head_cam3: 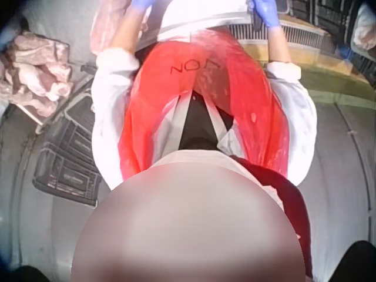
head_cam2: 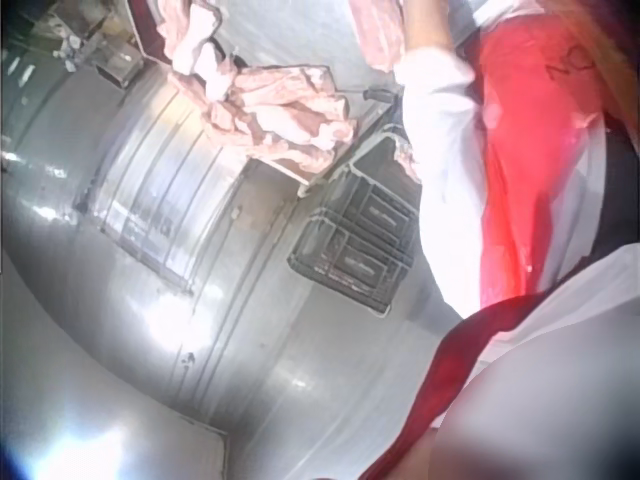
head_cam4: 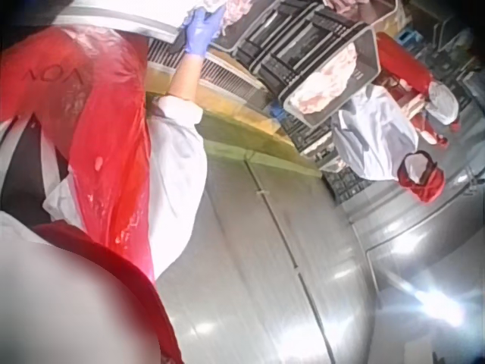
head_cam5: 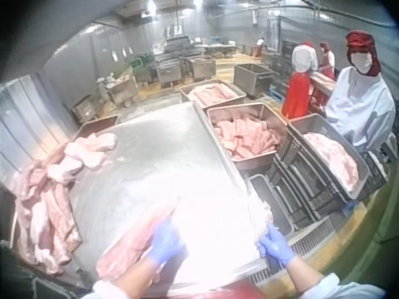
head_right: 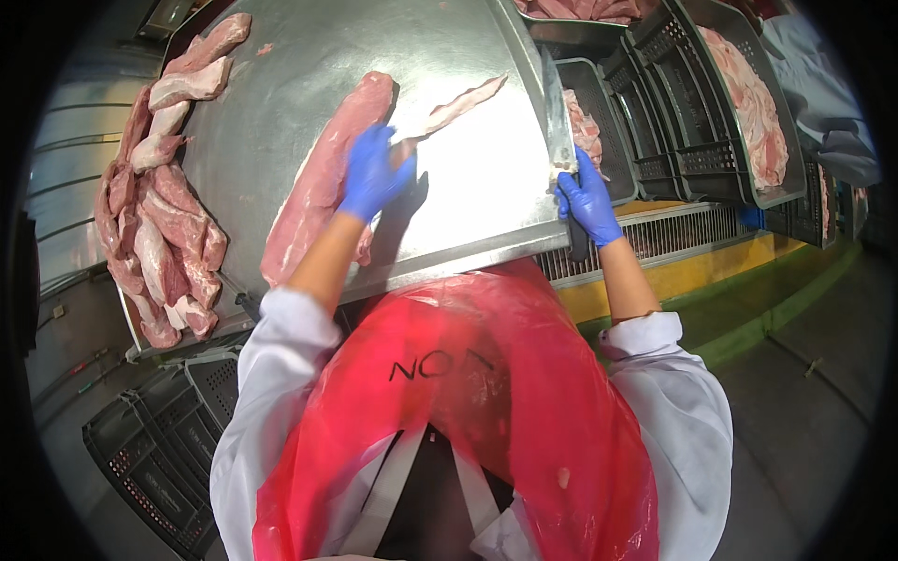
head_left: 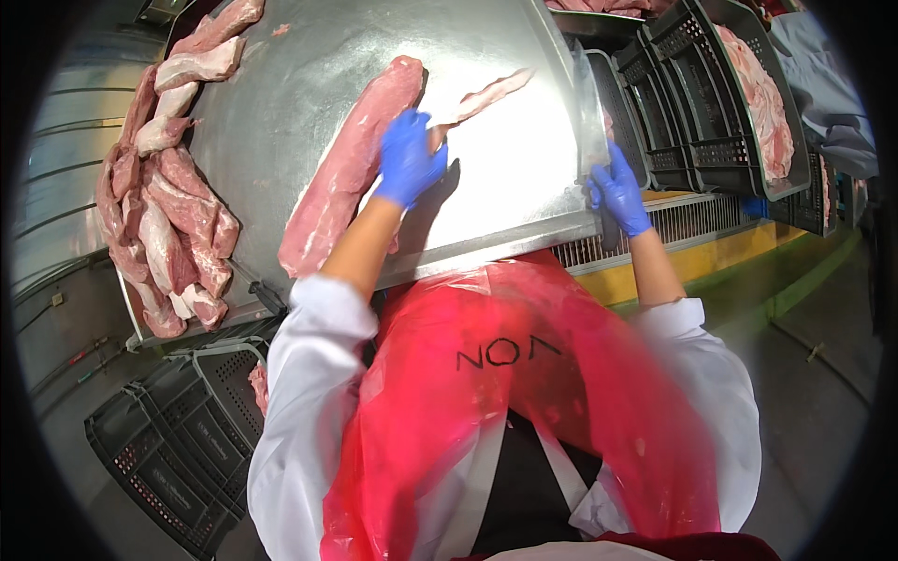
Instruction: The person uses a knife to trim fat and sinew from large cuts of raw meat on a stainless steel table. They repeatedly lift and rotate the meat to access different sides, placing trimmed pieces into a nearby crate.
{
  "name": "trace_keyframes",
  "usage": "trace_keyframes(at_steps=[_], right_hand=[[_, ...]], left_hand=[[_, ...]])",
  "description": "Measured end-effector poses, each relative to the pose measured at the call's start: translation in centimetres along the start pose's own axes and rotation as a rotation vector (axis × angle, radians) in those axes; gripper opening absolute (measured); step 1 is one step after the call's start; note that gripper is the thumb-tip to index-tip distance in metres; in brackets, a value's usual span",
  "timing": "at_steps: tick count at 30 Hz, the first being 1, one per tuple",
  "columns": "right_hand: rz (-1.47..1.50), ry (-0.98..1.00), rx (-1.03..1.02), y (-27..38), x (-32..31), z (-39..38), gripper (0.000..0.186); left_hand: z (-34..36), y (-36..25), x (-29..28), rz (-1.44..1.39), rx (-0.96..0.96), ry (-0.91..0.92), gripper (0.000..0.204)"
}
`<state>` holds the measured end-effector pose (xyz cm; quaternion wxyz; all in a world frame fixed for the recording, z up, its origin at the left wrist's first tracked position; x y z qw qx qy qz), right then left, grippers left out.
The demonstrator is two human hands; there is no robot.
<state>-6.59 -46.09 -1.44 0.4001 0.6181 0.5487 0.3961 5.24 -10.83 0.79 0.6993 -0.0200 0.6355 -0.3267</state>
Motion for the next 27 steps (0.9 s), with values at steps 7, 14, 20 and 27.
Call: trace_keyframes(at_steps=[7,14,20,27], right_hand=[[-0.146,-0.028,0.048,-0.1,0.1,0.0,0.066],[-0.895,0.248,-0.209,2.7,5.8,3.3,0.053],[-1.175,0.227,-0.235,4.3,8.9,8.8,0.048],[-1.121,0.429,-0.137,2.7,9.4,1.7,0.048]], left_hand=[[8.5,-0.1,10.8,0.067,-0.078,0.187,0.021],[6.9,-1.2,5.8,-1.347,-0.966,0.494,0.030],[1.9,3.3,5.1,-1.433,-1.041,0.572,0.022],[-1.5,4.3,7.5,-2.138,-1.335,0.396,0.014]])
Point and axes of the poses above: each hand's wrist, its own z-axis towards the middle knuckle, its own x-axis out of the palm, y = z × x, the point moved 2 cm from there along z, towards the middle knuckle, and after that the axes turned 2 degrees about y, right-handed, at the moved point
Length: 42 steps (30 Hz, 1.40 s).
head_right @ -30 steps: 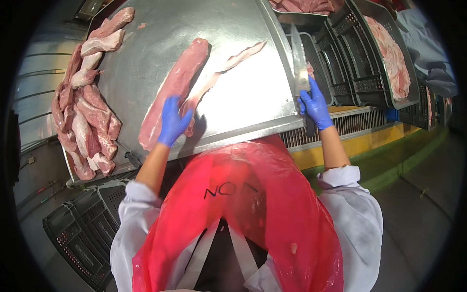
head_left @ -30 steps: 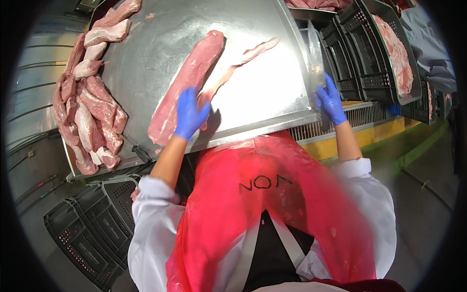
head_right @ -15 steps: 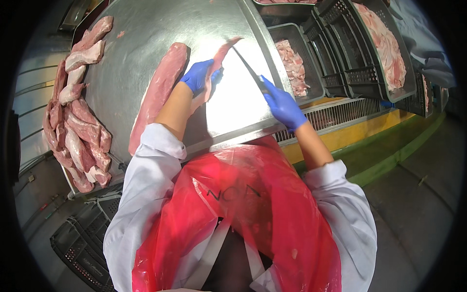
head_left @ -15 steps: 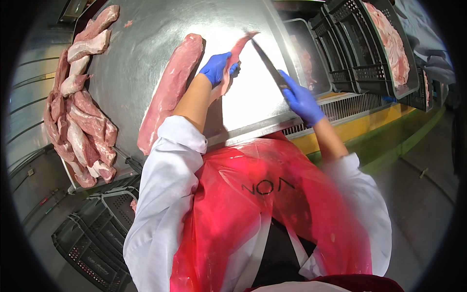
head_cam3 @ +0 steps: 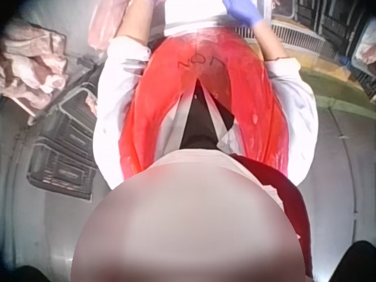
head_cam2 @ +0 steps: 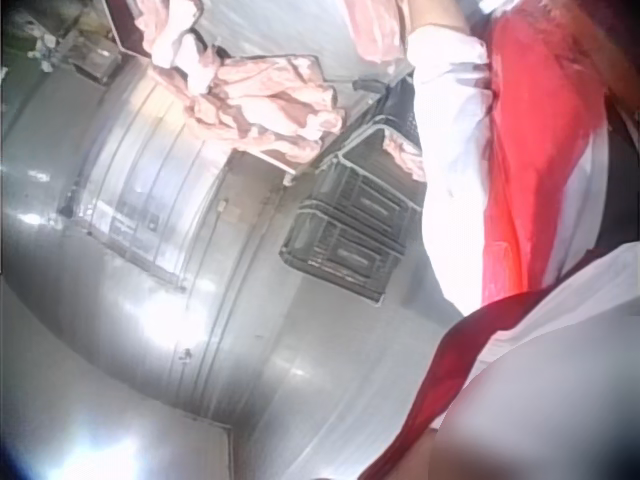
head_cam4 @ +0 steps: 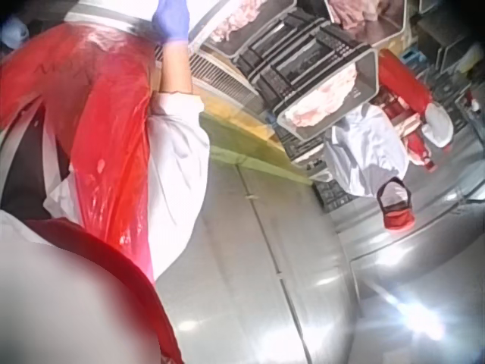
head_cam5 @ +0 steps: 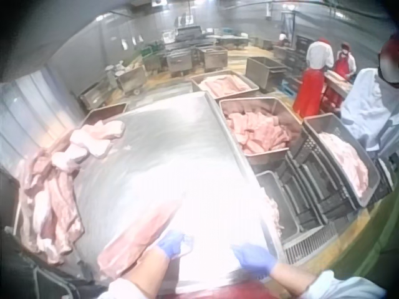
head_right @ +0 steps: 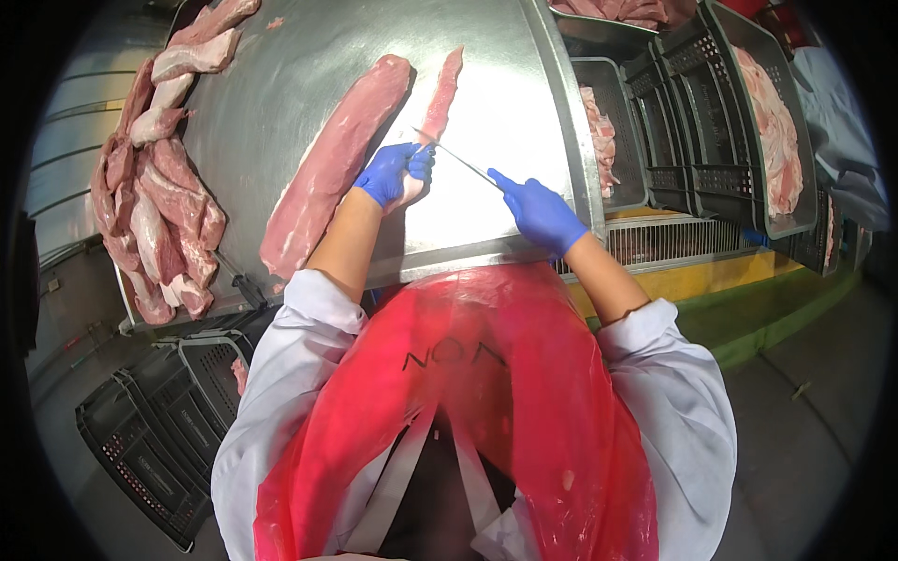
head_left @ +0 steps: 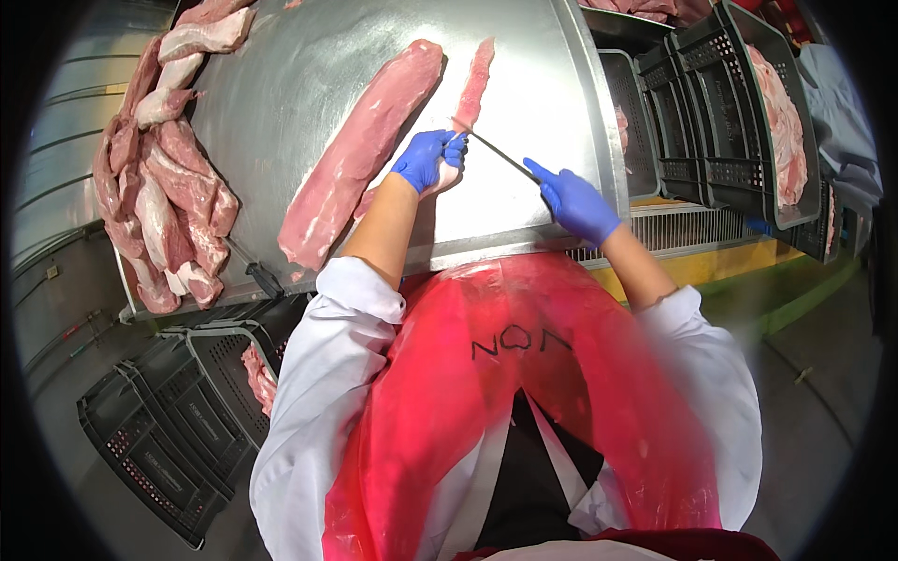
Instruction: The person uses a knife to trim fat and sinew from large cuts of raw meat on a stainless steel table. They repeatedly lift and rotate the meat to access different sides, placing trimmed pieces into a nearby crate.
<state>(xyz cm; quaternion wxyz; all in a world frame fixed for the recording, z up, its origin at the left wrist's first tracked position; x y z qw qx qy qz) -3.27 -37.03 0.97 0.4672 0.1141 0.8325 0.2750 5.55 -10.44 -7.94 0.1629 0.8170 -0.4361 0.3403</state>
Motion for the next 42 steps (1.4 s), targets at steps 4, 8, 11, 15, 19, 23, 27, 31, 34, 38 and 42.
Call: trace_keyframes(at_steps=[4,8,11,15,19,23,27,31,34,38,42], right_hand=[[-0.034,-0.113,0.006,-0.2,2.4,0.7,0.052],[-0.085,-0.239,-0.099,1.5,2.8,5.3,0.054],[-0.173,-0.255,-0.065,1.8,2.6,7.5,0.054],[-0.220,-0.286,-0.074,-0.7,2.3,6.7,0.055],[-0.237,-0.280,-0.083,-3.3,1.9,4.8,0.051],[-0.237,-0.295,-0.051,-1.4,3.1,6.4,0.050],[-0.259,-0.237,0.032,2.9,2.9,9.1,0.050],[-0.273,-0.243,0.006,2.3,2.9,9.8,0.048],[-0.286,-0.226,-0.035,0.8,2.8,8.5,0.048],[-0.035,-0.514,-0.008,-6.2,2.3,7.0,0.048],[-0.262,-0.369,0.134,-5.9,-1.8,7.3,0.050]], left_hand=[[-0.3,1.4,0.2,-0.202,-0.199,0.096,0.017],[-1.4,3.6,1.6,-0.223,-0.247,0.020,0.018],[-1.6,4.1,1.2,-0.068,-0.223,0.088,0.018],[-4.4,1.5,-0.4,0.085,-0.105,0.090,0.022],[-5.5,-2.3,-4.8,0.232,-0.124,0.080,0.022],[-5.0,2.2,-2.3,0.745,-0.086,0.010,0.026],[-3.7,5.2,-0.1,1.012,0.000,-0.009,0.023],[-5.6,1.2,-5.2,1.195,0.101,-0.007,0.021],[-9.1,-3.7,-10.4,1.498,0.237,-0.088,0.023],[-13.3,-5.8,-11.6,1.754,0.180,-0.413,0.030],[-14.6,-5.3,-13.1,1.705,0.352,-0.493,0.039]])
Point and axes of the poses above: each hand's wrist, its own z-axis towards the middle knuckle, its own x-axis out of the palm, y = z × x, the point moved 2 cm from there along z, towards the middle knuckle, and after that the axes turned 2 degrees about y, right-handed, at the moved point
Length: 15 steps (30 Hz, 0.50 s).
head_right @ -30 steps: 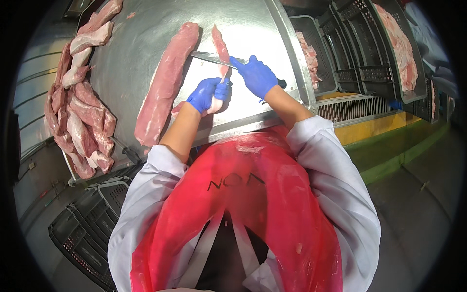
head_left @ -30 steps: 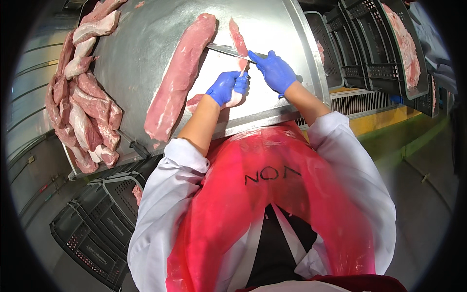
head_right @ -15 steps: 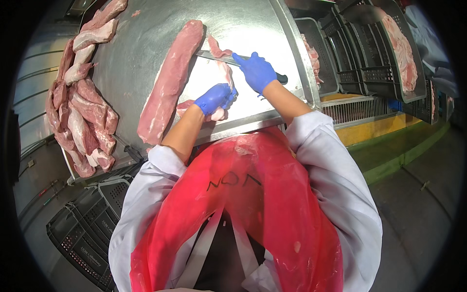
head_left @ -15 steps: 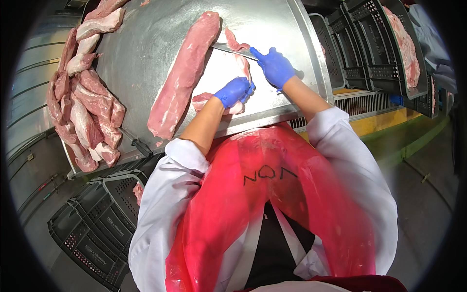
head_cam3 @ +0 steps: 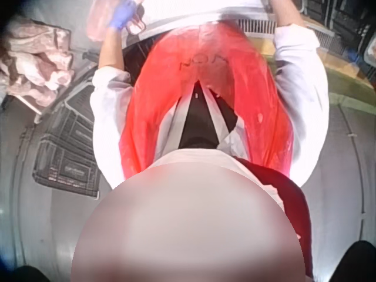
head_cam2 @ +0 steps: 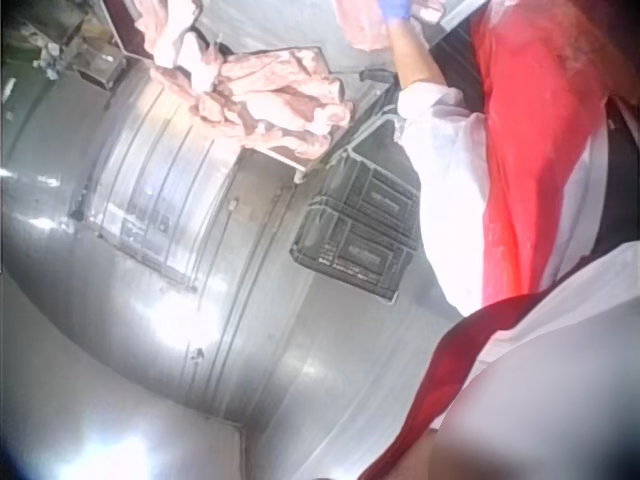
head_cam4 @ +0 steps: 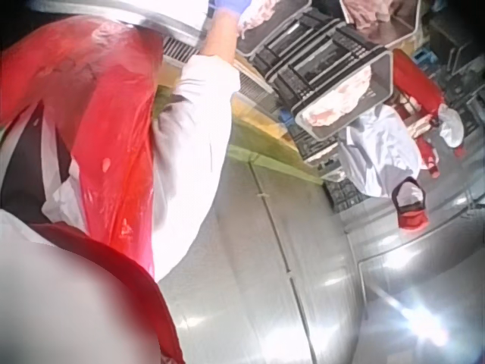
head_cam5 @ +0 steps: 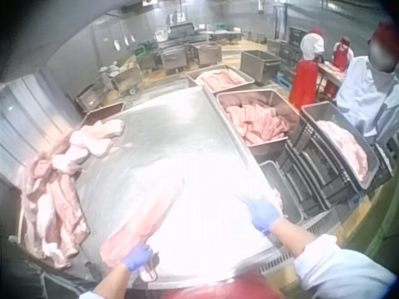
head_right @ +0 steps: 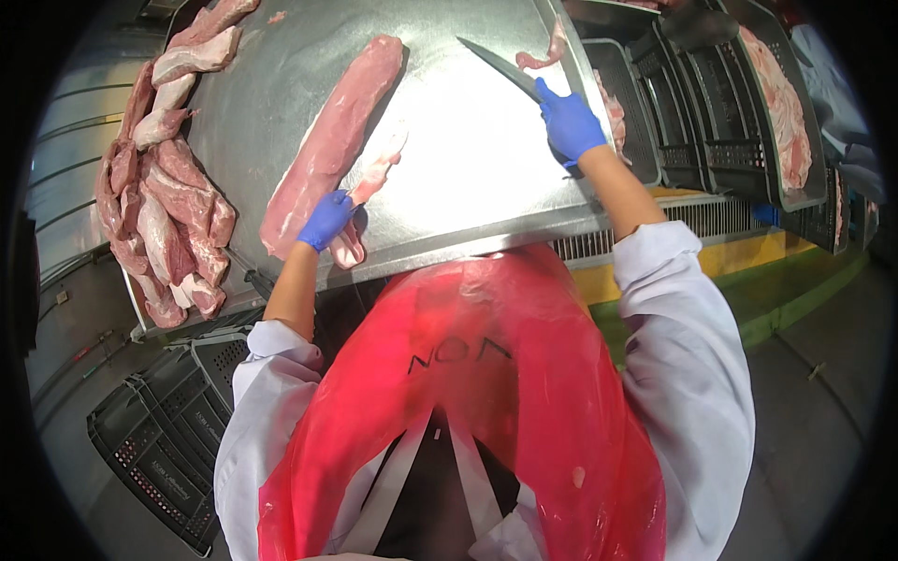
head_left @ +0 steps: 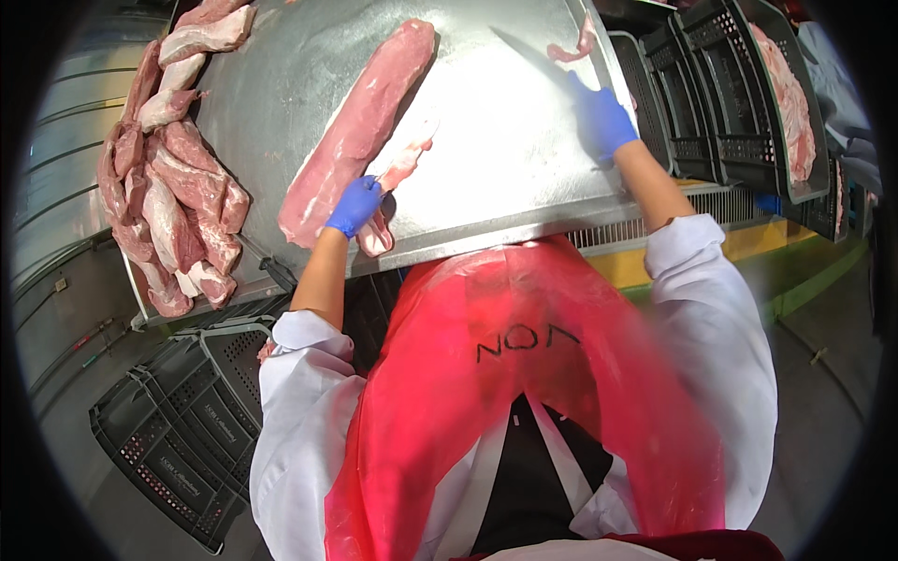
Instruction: The person uses a knife to trim fat and sinew from large cuts of raw meat on a stainless steel table. They repeatedly lift and rotate the meat to access different sides, placing trimmed pieces into a nearby crate.
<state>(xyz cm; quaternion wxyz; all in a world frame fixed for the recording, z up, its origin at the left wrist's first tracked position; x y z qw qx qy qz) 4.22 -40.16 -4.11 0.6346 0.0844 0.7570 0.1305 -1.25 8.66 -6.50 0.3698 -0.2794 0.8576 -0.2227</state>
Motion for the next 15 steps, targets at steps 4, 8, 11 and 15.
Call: trace_keyframes(at_steps=[4,8,11,15], right_hand=[[0.223,0.041,0.062,1.6,1.9,0.8,0.047],[0.374,0.002,0.113,2.4,1.5,-0.5,0.048],[0.531,-0.057,0.080,2.8,-0.4,-2.6,0.046],[0.454,-0.020,-0.174,4.5,-0.2,-5.7,0.045]], left_hand=[[2.5,-7.2,2.5,-0.024,0.068,-0.094,0.050],[8.7,-15.6,3.5,-0.118,0.202,-0.140,0.065],[7.9,-15.7,2.2,0.133,0.346,-0.209,0.077],[-0.4,-9.6,2.5,0.532,0.452,-0.506,0.043]])
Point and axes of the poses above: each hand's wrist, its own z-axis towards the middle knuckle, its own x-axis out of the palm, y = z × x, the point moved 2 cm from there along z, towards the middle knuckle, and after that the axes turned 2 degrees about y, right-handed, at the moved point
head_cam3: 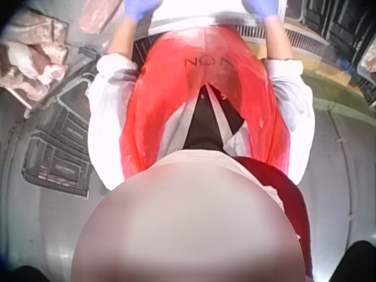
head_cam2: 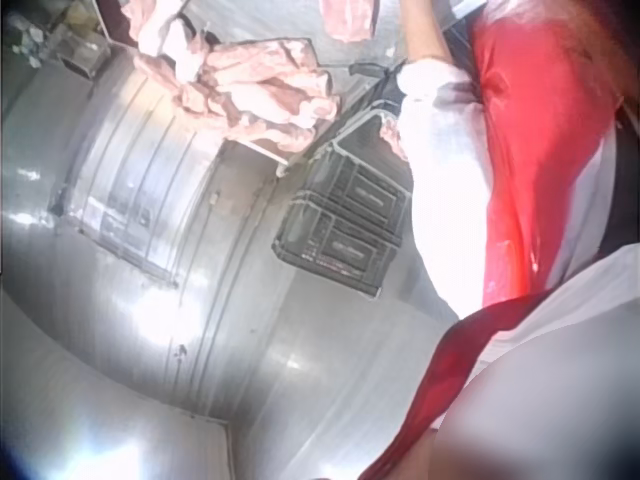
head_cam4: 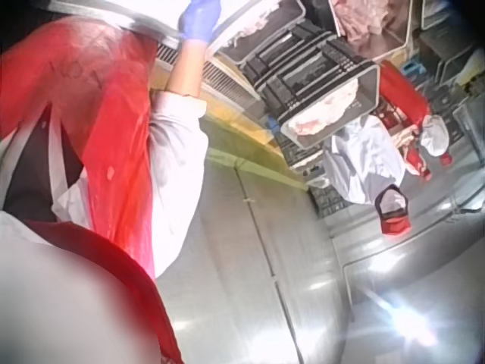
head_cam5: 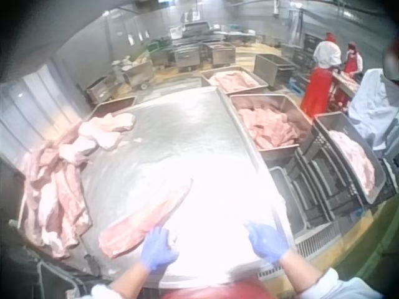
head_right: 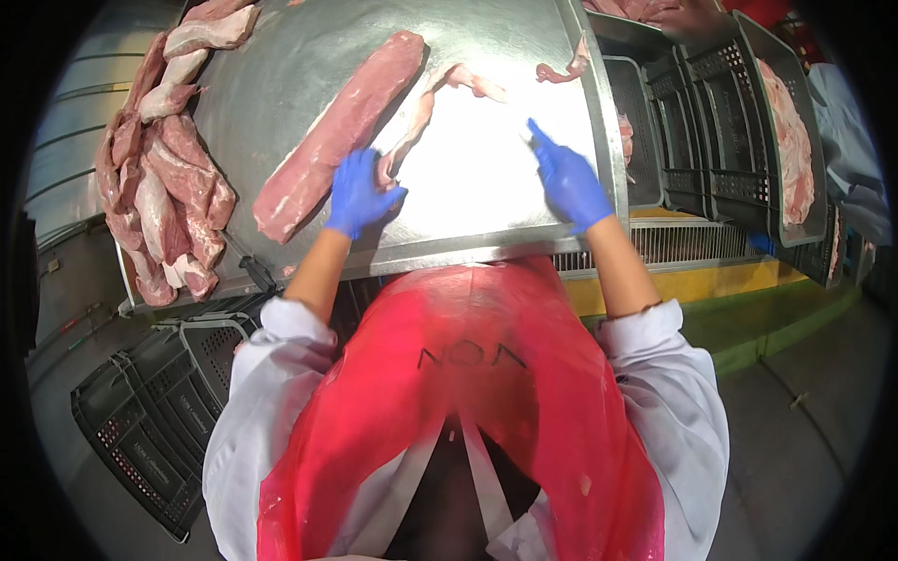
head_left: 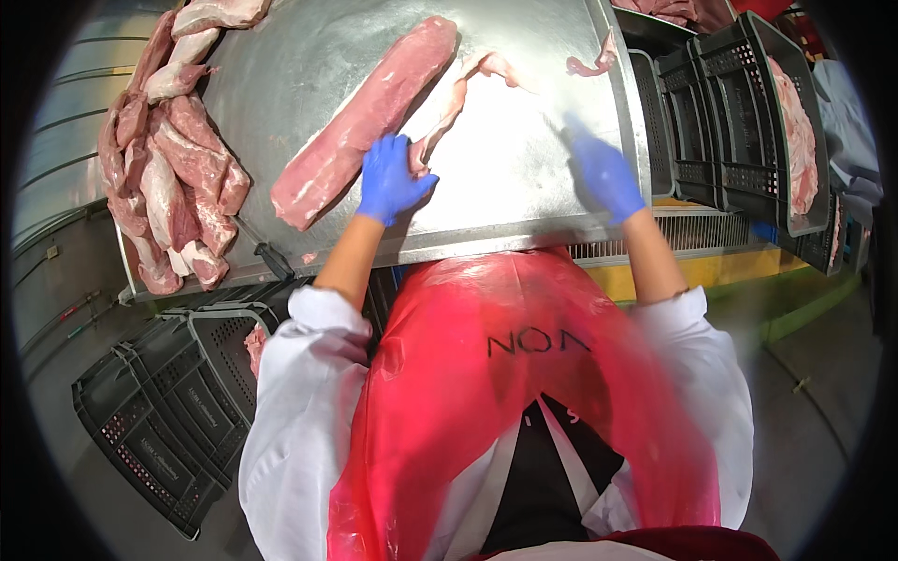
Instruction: The person uses a knife to trim fat and sinew from large cuts of raw meat on a stainless steel table. They repeatedly lift and rotate the meat to access different sides, placing trimmed pieces into a nearby crate.
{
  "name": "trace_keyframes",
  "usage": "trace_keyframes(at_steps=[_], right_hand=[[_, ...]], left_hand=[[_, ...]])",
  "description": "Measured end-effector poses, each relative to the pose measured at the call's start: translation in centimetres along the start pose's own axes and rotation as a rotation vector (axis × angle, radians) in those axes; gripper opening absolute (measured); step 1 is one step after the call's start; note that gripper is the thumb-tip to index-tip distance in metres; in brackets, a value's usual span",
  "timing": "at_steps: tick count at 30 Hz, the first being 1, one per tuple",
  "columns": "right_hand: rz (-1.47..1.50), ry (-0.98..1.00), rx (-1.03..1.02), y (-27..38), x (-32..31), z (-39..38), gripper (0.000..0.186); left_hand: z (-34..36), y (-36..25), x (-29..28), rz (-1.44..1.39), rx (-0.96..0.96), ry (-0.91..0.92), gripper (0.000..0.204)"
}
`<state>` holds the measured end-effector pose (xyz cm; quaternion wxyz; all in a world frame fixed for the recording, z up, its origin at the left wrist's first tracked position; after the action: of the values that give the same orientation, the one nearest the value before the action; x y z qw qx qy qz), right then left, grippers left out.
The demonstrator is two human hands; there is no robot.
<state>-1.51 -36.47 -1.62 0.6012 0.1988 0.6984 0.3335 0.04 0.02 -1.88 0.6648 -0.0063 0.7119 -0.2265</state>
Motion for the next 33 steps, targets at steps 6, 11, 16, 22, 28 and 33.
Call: trace_keyframes(at_steps=[6,11,16,22,28,33], right_hand=[[-0.142,0.339,0.097,5.5,5.2,-0.6,0.049],[-0.295,0.445,0.001,4.8,2.3,-1.7,0.052],[-0.293,0.561,0.020,6.3,3.8,-3.4,0.054],[-0.232,0.366,-0.183,8.2,12.6,2.0,0.052],[-0.232,0.306,-0.218,5.9,9.3,1.9,0.052],[-0.062,0.562,-0.027,4.9,4.3,-1.0,0.049]], left_hand=[[-4.5,-0.8,1.6,0.197,-0.157,0.098,0.032],[-6.6,-0.9,2.5,0.259,-0.237,0.037,0.030],[-7.1,-2.8,3.0,0.129,-0.133,0.091,0.024],[-6.3,-5.8,3.8,0.042,-0.032,0.135,0.020],[-10.7,0.6,0.4,-0.214,-0.376,0.075,0.028],[-9.9,1.8,-7.7,-0.651,-0.455,-0.026,0.027]])
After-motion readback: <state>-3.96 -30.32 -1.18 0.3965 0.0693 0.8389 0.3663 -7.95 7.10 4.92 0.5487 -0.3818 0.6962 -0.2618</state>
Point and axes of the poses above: each hand's wrist, its own z-axis towards the middle knuckle, its own x-axis out of the palm, y = z × x, the point moved 2 cm from there along z, towards the middle knuckle, and after that the axes turned 2 degrees about y, right-handed, at the moved point
